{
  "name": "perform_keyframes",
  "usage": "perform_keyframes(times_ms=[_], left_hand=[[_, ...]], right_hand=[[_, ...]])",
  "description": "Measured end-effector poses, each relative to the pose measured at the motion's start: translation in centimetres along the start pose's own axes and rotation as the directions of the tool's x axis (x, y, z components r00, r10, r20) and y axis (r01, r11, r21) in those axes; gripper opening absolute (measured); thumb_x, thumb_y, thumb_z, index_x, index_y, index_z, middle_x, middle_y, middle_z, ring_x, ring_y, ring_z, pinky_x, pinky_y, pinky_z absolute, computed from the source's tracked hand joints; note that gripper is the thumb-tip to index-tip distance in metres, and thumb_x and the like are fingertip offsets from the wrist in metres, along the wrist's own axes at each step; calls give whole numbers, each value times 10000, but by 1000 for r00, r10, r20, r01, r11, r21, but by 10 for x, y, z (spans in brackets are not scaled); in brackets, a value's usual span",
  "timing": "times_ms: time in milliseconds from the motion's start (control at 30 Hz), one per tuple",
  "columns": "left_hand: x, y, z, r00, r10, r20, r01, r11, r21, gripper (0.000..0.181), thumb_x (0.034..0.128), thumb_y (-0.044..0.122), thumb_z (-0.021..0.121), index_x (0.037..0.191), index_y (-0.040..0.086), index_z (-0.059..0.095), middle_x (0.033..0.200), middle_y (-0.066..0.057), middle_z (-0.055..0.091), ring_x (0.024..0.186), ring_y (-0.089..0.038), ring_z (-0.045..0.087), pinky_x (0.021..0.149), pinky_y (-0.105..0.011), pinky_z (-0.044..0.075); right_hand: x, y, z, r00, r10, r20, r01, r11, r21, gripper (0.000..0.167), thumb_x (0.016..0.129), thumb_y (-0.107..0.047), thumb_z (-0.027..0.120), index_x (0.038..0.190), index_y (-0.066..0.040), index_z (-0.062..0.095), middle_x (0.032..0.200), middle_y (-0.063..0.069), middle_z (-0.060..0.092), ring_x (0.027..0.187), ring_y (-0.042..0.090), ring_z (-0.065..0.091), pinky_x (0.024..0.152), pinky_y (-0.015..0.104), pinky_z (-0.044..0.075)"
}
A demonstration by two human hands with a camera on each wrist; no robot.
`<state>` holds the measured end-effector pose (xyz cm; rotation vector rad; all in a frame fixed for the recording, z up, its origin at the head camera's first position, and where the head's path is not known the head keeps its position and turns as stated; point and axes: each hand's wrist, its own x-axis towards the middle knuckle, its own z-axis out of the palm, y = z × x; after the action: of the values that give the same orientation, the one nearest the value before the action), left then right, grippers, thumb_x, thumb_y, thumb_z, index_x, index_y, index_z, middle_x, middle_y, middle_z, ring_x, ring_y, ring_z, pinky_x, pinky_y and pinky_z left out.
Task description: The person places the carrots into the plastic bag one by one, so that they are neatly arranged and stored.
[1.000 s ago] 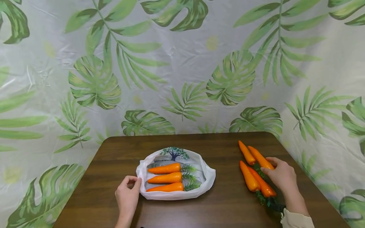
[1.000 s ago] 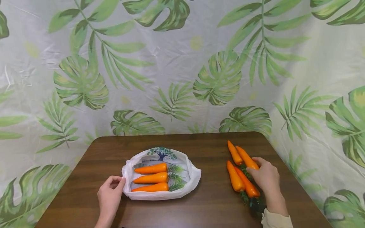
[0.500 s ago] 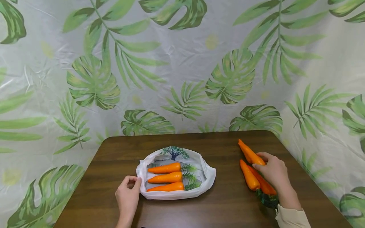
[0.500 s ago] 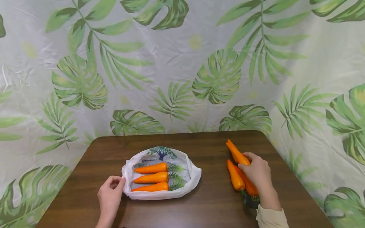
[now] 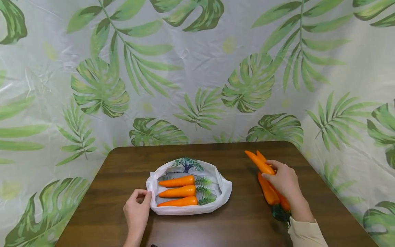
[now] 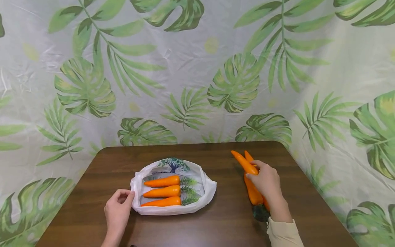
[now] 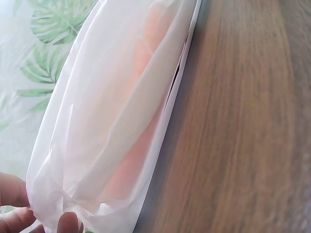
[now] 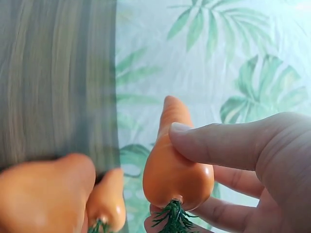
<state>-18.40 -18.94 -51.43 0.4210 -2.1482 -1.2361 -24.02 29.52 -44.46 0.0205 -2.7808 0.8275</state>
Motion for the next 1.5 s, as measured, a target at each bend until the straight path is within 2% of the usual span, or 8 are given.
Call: perform_keyframes(times_ms=[200, 400, 700, 1000, 1333, 1500], left_hand=[[1, 0, -2, 1000, 5, -3, -5, 1000, -7, 78, 864, 156, 786, 825, 139, 720, 761, -10, 713, 702, -147, 659, 623, -245, 412], [2, 0, -3, 1000, 6, -6, -6, 1000, -4, 79, 865, 152, 786, 822, 136, 721, 755, -12, 712, 698, -156, 662, 622, -250, 413], [3, -1, -3, 1000, 10, -8, -10, 1000, -4, 80, 863, 156, 788, 824, 140, 720, 758, -4, 710, 700, -145, 658, 619, -208, 408], [2, -1, -2, 1000, 6, -9, -6, 1000, -5, 76, 863, 153, 785, 827, 136, 721, 766, -7, 712, 714, -159, 665, 628, -195, 400], [2, 0, -2, 1000, 14, -18, -14, 1000, -21, 75, 859, 147, 788, 823, 137, 722, 771, -8, 714, 718, -170, 672, 636, -199, 415], [1, 0, -2, 1000, 16, -12, -16, 1000, -22, 72, 862, 153, 786, 826, 138, 726, 770, -9, 716, 717, -168, 675, 639, -208, 416]], right_hand=[[7, -18, 7, 1000, -7, 27, 6, 1000, 9, 556, 860, -269, 796, 1355, -89, 618, 1148, 222, 689, 862, 316, 639, 665, 414, 486], [12, -38, 15, 999, -12, 51, 11, 1000, 23, 538, 852, -260, 807, 1341, -118, 636, 1109, 193, 698, 825, 295, 610, 652, 397, 438], [18, -65, 24, 993, -111, 41, 110, 994, 25, 504, 817, -200, 830, 1294, -152, 674, 1044, 91, 718, 773, 236, 592, 662, 385, 428], [22, -95, 34, 977, -208, 45, 208, 978, -9, 521, 776, -150, 858, 1267, -120, 689, 1099, 101, 713, 785, 239, 601, 694, 415, 450], [25, -122, 43, 966, -246, 81, 248, 969, -18, 516, 770, -130, 866, 1258, -156, 701, 1054, 64, 699, 793, 223, 593, 676, 405, 463], [23, -135, 49, 965, -235, 119, 239, 971, -13, 509, 782, -122, 859, 1262, -173, 698, 1064, 47, 686, 798, 213, 586, 690, 401, 481]])
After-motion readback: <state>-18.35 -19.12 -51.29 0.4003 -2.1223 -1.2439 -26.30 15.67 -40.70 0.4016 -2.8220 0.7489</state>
